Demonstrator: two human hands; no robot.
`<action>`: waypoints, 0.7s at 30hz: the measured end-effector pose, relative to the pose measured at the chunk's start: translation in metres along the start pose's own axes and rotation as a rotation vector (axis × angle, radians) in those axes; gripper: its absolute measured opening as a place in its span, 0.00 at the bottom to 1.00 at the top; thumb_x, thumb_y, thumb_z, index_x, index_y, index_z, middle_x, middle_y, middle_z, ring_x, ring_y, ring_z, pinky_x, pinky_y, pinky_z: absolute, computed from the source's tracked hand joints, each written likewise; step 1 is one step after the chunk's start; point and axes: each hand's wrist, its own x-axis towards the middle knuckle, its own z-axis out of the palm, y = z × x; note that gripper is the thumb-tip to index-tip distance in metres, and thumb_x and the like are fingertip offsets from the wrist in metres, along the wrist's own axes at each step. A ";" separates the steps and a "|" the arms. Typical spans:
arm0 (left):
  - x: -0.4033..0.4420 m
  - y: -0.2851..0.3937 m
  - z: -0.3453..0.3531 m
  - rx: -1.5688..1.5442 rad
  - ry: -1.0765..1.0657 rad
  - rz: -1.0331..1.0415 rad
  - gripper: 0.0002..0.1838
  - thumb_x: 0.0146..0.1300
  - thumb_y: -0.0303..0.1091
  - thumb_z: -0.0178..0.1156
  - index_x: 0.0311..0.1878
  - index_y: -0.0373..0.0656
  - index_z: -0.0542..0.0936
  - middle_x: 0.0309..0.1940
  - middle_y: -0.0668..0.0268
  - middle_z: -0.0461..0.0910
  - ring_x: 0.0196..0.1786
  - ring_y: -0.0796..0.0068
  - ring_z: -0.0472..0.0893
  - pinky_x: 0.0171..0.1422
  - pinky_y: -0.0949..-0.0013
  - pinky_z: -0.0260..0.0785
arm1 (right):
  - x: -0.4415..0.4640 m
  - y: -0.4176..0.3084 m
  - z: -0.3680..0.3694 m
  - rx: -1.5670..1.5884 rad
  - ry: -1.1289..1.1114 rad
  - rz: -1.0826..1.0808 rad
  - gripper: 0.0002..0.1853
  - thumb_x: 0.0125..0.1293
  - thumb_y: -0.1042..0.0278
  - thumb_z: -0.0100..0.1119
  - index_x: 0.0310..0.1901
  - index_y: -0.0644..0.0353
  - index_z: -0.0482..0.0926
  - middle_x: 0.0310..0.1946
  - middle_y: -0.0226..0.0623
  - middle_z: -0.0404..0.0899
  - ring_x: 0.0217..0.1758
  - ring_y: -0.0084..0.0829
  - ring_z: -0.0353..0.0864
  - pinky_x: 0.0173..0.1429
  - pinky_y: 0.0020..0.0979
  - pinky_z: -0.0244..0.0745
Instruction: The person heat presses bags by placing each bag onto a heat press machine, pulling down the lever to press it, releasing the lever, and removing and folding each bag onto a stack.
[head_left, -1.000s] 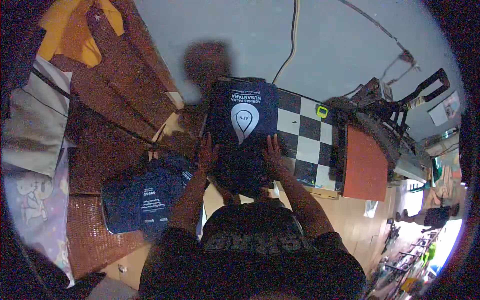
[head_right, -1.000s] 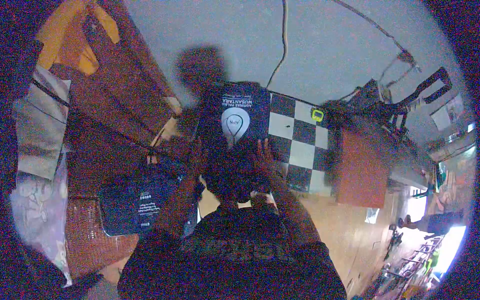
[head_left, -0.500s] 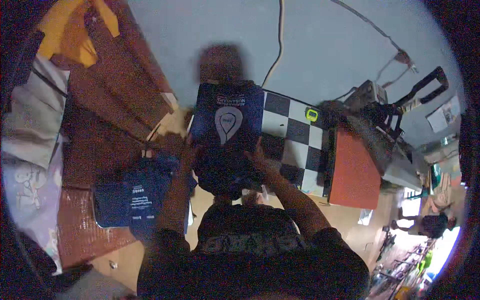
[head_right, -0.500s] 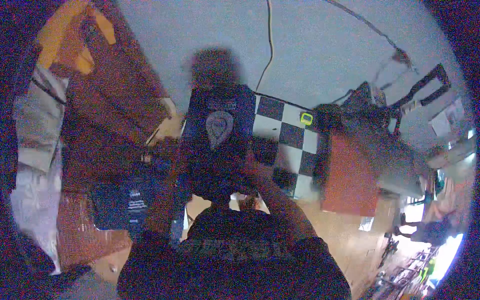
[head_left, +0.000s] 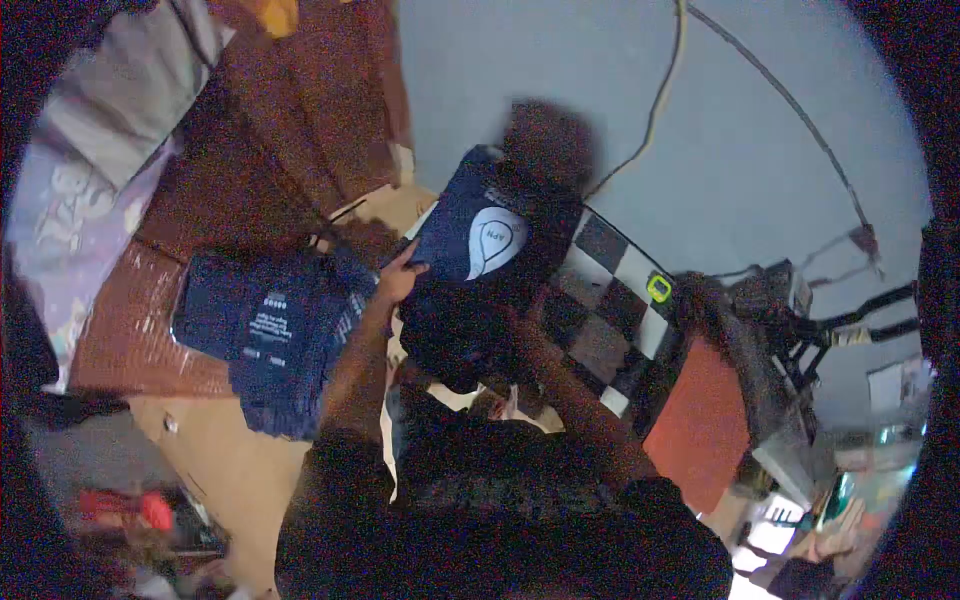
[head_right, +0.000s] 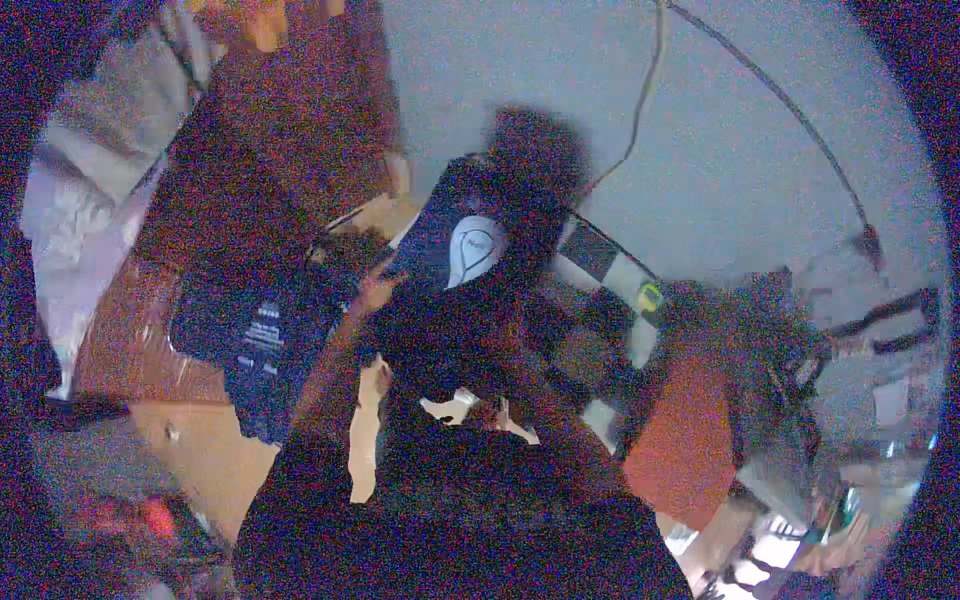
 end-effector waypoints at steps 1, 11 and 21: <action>-0.002 0.006 0.001 -0.023 0.014 -0.006 0.34 0.65 0.44 0.62 0.73 0.63 0.62 0.61 0.52 0.75 0.62 0.56 0.76 0.67 0.63 0.65 | -0.002 -0.001 0.001 0.020 0.016 -0.008 0.41 0.71 0.51 0.52 0.71 0.65 0.39 0.70 0.54 0.47 0.72 0.46 0.50 0.74 0.41 0.52; -0.069 0.043 -0.051 0.390 0.618 -0.061 0.26 0.63 0.47 0.61 0.59 0.41 0.76 0.54 0.46 0.78 0.59 0.51 0.77 0.64 0.56 0.67 | 0.006 -0.074 -0.036 0.277 0.385 -0.177 0.28 0.75 0.53 0.45 0.68 0.62 0.60 0.61 0.42 0.66 0.61 0.33 0.67 0.66 0.36 0.66; -0.243 -0.041 -0.221 0.705 0.502 -0.793 0.13 0.57 0.37 0.59 0.41 0.41 0.84 0.33 0.49 0.83 0.37 0.46 0.84 0.44 0.49 0.77 | 0.066 -0.229 0.137 0.268 -0.065 -0.653 0.14 0.69 0.70 0.56 0.54 0.65 0.75 0.47 0.41 0.78 0.49 0.33 0.79 0.57 0.35 0.73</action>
